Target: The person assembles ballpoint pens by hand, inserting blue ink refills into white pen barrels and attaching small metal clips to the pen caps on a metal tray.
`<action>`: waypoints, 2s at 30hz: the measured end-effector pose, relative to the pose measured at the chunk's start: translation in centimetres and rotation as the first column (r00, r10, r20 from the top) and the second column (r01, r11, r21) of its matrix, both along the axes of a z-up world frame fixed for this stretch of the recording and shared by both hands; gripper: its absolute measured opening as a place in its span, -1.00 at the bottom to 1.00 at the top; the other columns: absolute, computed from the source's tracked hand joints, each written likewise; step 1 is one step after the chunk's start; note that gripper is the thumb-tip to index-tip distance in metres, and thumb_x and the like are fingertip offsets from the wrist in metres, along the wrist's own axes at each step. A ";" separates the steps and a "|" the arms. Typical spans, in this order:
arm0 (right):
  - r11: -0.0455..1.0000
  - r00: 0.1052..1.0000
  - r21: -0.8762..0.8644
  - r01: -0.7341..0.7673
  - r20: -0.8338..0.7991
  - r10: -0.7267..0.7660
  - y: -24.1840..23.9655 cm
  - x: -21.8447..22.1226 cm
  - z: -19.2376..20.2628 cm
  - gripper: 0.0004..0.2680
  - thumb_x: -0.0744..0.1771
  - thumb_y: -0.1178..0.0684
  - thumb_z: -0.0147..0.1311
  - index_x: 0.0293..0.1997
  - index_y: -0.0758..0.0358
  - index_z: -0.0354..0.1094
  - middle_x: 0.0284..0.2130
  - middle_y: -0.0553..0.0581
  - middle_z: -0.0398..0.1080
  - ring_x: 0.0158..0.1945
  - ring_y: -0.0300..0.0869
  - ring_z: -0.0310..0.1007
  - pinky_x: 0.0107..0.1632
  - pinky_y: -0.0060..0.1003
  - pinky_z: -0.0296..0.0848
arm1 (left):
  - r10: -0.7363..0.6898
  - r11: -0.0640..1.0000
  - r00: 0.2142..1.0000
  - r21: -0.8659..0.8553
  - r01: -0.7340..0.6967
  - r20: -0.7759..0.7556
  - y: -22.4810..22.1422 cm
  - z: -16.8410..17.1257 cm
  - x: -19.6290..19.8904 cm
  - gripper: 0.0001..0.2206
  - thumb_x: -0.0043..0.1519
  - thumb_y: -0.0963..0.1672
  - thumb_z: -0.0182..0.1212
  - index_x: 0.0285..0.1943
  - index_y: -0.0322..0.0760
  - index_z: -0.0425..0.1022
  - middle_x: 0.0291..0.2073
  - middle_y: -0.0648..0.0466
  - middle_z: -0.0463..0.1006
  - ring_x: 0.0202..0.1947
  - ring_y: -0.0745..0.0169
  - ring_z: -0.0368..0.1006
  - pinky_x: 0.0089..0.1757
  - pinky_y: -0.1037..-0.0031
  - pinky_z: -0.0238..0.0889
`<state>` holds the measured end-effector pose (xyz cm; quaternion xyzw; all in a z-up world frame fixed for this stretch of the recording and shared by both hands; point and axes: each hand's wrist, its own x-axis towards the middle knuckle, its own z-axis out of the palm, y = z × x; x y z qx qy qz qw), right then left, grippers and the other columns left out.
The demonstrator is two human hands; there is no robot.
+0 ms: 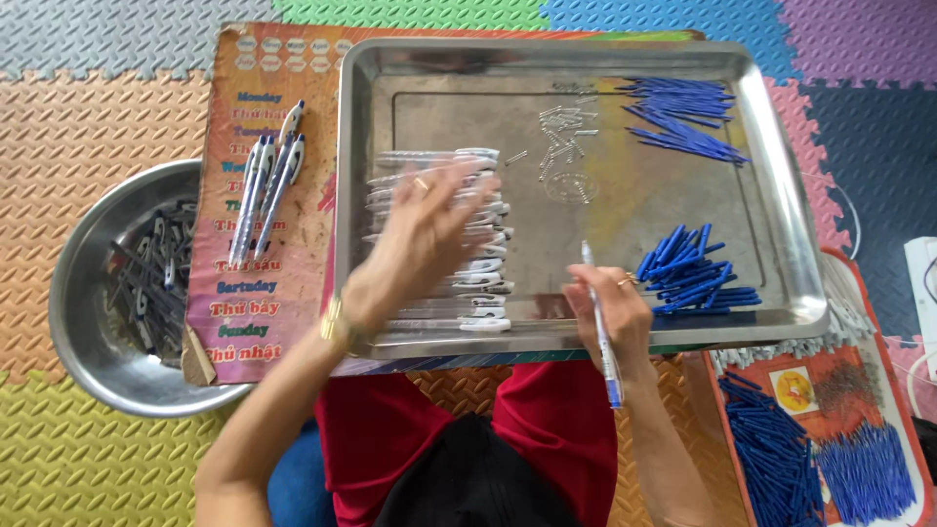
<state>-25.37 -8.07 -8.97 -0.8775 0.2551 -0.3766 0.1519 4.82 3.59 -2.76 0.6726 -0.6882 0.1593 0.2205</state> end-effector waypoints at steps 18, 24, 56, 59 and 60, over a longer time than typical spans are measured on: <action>0.998 0.989 -0.017 -0.062 -0.136 0.059 1.2 1.4 2.7 -0.85 0.44 0.11 0.29 0.10 0.31 0.53 -0.12 0.27 0.57 -0.15 0.04 0.58 -0.08 -0.10 0.57 | 0.251 0.753 0.593 0.539 0.377 -0.765 17.2 -35.4 -15.4 -0.70 0.28 -0.31 0.24 0.16 -0.26 0.68 -0.19 -0.06 0.79 -0.17 -0.02 0.74 -0.21 0.22 0.55; 0.998 0.983 0.033 -0.062 -0.169 0.066 1.6 1.6 3.3 -0.85 0.43 0.16 0.29 0.13 0.29 0.53 -0.10 0.27 0.59 -0.10 0.07 0.63 0.01 -0.09 0.57 | -0.118 0.679 0.231 0.092 0.729 -0.966 15.9 -9.0 -13.3 -0.82 0.46 -0.09 0.34 -0.16 -0.27 0.68 -0.46 0.11 0.67 -0.50 0.37 0.60 -0.30 0.53 0.37; 0.995 0.996 0.090 -0.046 -0.070 0.053 3.5 -0.2 1.6 -0.87 0.39 0.02 0.41 0.03 0.02 0.66 -0.19 0.03 0.64 -0.11 -0.03 0.69 0.04 -0.18 0.62 | 0.635 0.732 0.765 0.234 -0.640 0.107 10.7 -11.9 12.7 -0.75 0.31 -0.03 0.46 -0.02 -0.17 0.53 -0.14 -0.02 0.56 -0.18 -0.16 0.65 -0.28 0.04 0.64; 0.993 0.996 0.104 -0.053 -0.065 0.060 4.0 0.1 2.2 -0.87 0.39 0.03 0.41 0.03 0.04 0.66 -0.21 0.06 0.63 -0.12 0.00 0.69 0.03 -0.15 0.62 | 0.633 0.729 0.761 0.220 -0.648 0.143 10.7 -12.0 12.3 -0.76 0.29 -0.01 0.45 -0.06 -0.14 0.51 -0.20 0.01 0.57 -0.26 -0.11 0.68 -0.31 0.07 0.64; 0.992 0.997 0.117 -0.048 -0.061 0.055 4.2 0.2 2.5 -0.88 0.40 0.05 0.41 0.02 0.08 0.65 -0.22 0.10 0.63 -0.14 0.04 0.68 0.01 -0.12 0.62 | 0.624 0.741 0.769 0.207 -0.638 0.139 10.6 -12.0 12.1 -0.75 0.28 -0.01 0.46 -0.08 -0.14 0.51 -0.18 0.00 0.59 -0.25 -0.10 0.69 -0.28 0.10 0.64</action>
